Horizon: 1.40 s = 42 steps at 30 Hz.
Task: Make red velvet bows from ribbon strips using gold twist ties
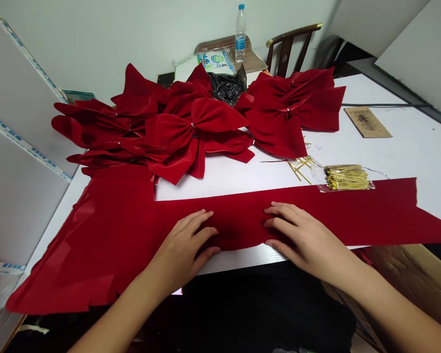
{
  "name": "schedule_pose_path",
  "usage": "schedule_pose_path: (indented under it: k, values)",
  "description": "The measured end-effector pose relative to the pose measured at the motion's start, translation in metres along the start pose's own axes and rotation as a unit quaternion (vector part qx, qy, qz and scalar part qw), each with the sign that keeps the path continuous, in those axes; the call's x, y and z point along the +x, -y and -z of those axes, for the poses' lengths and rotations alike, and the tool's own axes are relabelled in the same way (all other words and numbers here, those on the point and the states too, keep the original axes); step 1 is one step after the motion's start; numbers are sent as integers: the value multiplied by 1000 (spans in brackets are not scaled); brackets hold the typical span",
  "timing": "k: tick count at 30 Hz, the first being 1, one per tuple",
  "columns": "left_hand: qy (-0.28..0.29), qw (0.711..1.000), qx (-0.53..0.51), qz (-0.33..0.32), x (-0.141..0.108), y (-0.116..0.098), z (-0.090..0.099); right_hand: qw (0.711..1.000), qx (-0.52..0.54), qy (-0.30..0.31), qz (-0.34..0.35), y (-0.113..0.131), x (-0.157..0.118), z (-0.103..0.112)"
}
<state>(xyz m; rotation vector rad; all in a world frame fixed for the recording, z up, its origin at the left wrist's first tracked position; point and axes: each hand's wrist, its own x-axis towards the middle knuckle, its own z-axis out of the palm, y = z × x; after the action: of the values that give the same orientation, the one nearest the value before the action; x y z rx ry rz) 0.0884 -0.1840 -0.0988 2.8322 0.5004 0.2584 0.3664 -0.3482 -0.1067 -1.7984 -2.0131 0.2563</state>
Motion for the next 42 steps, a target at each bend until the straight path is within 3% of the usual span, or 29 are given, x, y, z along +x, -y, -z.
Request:
schedule_pose_path:
  k: [4,9,18,30,38,42]
  values:
    - [16,1000,18,-4,-1,3,0,999,-6,19,28,-3,0,-3]
    - [27,999,16,0,0,3,1,999,-2,-16,43,-4,3,-4]
    - [34,996,-50,69,4,3,2,998,45,0,38,-7,3,-5]
    - [-58,997,-41,38,3,5,-6,997,-44,-54,40,-1,5,-11]
    - [-17,998,56,29,10,4,2,993,-101,-47,31,0,9,-11]
    - [0,998,56,26,14,2,7,996,-85,-25,18,2,9,-8]
